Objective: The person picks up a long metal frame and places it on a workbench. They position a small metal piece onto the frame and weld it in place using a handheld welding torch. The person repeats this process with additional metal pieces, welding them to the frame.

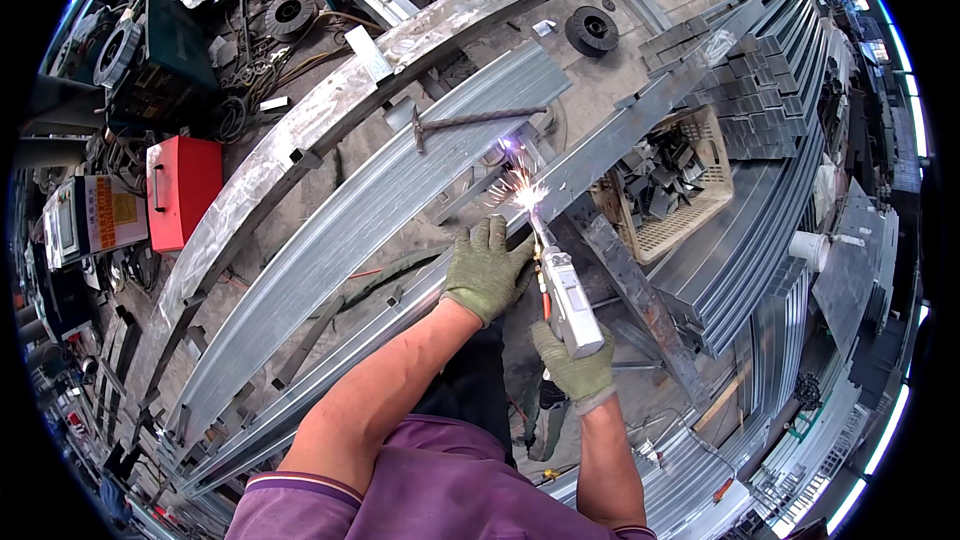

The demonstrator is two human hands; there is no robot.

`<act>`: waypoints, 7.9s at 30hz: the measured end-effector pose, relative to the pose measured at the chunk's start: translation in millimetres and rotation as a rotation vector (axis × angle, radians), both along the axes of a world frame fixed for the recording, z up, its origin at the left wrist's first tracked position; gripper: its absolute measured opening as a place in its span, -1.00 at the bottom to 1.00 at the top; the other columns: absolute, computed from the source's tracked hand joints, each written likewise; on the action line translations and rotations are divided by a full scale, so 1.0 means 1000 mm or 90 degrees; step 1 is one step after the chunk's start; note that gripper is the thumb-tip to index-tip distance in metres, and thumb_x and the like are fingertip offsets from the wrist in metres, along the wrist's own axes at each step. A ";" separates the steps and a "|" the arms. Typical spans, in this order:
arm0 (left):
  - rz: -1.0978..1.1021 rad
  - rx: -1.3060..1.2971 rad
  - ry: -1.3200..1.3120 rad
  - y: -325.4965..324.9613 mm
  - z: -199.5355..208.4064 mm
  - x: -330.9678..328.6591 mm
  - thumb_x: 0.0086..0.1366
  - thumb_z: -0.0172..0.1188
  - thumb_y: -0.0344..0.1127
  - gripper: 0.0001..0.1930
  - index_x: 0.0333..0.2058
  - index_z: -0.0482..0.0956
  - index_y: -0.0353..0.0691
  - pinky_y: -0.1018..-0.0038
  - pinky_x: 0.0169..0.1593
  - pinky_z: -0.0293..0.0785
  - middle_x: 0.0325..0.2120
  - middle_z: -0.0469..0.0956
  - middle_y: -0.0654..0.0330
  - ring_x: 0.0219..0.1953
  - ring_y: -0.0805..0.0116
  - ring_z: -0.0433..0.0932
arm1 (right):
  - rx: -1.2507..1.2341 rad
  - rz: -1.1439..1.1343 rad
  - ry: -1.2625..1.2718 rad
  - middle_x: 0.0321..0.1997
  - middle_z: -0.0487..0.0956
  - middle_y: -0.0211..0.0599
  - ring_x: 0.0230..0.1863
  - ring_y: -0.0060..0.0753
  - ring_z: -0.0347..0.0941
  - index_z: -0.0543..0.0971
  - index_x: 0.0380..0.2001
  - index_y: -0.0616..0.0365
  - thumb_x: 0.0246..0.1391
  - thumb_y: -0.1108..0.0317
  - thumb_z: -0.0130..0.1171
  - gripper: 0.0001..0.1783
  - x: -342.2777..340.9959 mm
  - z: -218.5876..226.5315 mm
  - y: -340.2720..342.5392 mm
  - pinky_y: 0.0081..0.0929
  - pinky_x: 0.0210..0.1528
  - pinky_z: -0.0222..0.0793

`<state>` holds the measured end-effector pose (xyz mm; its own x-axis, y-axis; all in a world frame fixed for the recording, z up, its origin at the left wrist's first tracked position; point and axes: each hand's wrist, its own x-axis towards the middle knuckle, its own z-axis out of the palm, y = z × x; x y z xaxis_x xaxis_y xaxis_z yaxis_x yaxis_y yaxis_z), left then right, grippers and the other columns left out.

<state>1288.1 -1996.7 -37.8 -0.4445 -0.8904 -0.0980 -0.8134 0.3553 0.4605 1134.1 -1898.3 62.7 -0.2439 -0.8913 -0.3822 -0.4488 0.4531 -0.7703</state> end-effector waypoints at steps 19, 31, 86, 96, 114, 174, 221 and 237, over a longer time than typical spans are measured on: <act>-0.033 0.034 -0.026 -0.003 0.004 0.002 0.39 0.21 0.07 -0.45 0.33 0.53 0.23 -0.15 0.32 0.30 0.26 0.43 -0.19 0.33 -0.15 0.37 | 0.021 0.007 0.022 -0.43 0.73 -0.30 -0.38 -0.42 0.71 0.73 -0.24 0.19 0.10 0.31 0.50 -0.77 0.005 0.012 -0.001 -0.35 -0.27 0.62; -0.023 0.065 -0.020 -0.003 0.002 0.001 0.41 0.17 0.09 -0.46 0.32 0.54 0.23 -0.14 0.32 0.31 0.29 0.42 -0.19 0.38 -0.15 0.34 | 0.021 0.031 0.052 -0.52 0.70 -0.35 -0.45 -0.44 0.69 0.72 -0.36 0.17 0.08 0.30 0.50 -0.81 0.002 0.013 -0.002 -0.35 -0.35 0.59; -0.013 -0.024 -0.004 -0.001 -0.004 0.001 0.34 0.26 0.08 -0.47 0.26 0.56 0.17 -0.08 0.27 0.38 0.18 0.48 -0.18 0.25 -0.11 0.45 | 0.020 0.004 0.043 -0.43 0.72 -0.28 -0.38 -0.37 0.72 0.73 -0.25 0.16 0.08 0.29 0.51 -0.77 0.002 0.016 -0.003 -0.33 -0.28 0.62; -0.021 0.001 -0.001 -0.002 -0.003 0.003 0.33 0.26 0.07 -0.48 0.24 0.58 0.14 -0.13 0.32 0.34 0.24 0.47 -0.23 0.28 -0.14 0.45 | 0.040 0.013 0.001 -0.33 0.63 -0.52 -0.34 -0.68 0.50 0.68 -0.07 0.21 0.16 0.44 0.46 -0.72 0.005 0.014 -0.002 -0.53 -0.31 0.49; -0.010 -0.025 0.013 0.001 -0.009 0.002 0.32 0.26 0.07 -0.49 0.21 0.60 0.13 -0.15 0.33 0.35 0.23 0.45 -0.21 0.29 -0.16 0.44 | 0.018 0.017 0.059 -0.37 0.67 -0.44 -0.37 -0.55 0.60 0.70 -0.14 0.18 0.12 0.36 0.48 -0.74 0.014 0.011 -0.001 -0.42 -0.31 0.55; -0.049 0.060 -0.024 -0.004 0.002 0.005 0.39 0.19 -0.01 -0.51 0.27 0.58 0.15 -0.10 0.40 0.28 0.30 0.41 -0.22 0.38 -0.15 0.35 | 0.062 -0.041 0.045 -0.46 0.73 -0.37 -0.41 -0.48 0.71 0.74 -0.30 0.18 0.05 0.33 0.51 -0.80 0.015 0.020 0.008 -0.38 -0.33 0.61; 0.167 -0.098 0.059 0.086 0.029 0.039 0.26 0.44 -0.12 -0.49 0.14 0.59 -0.15 -0.03 0.21 0.45 0.22 0.49 -0.12 0.20 -0.20 0.52 | 0.015 0.239 -0.020 -0.43 0.71 -0.33 -0.43 -0.38 0.66 0.71 -0.21 0.19 0.06 0.37 0.45 -0.77 -0.096 0.045 -0.005 -0.36 -0.29 0.59; 0.249 0.114 -0.174 0.089 -0.025 0.009 0.41 0.26 0.04 -0.65 -0.12 0.58 -0.14 -0.01 -0.15 0.57 -0.28 0.69 0.01 -0.23 -0.09 0.68 | 0.107 0.283 -0.101 -0.46 0.61 -0.47 -0.44 -0.58 0.50 0.69 -0.21 0.20 0.09 0.39 0.47 -0.78 -0.236 0.057 -0.026 -0.40 -0.36 0.47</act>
<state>1296.9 -1907.4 -63.2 -0.0175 -0.9436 -0.3306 -0.9690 -0.0655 0.2383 897.9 -1924.7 119.8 0.2180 -0.8190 -0.5307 -0.5093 0.3685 -0.7777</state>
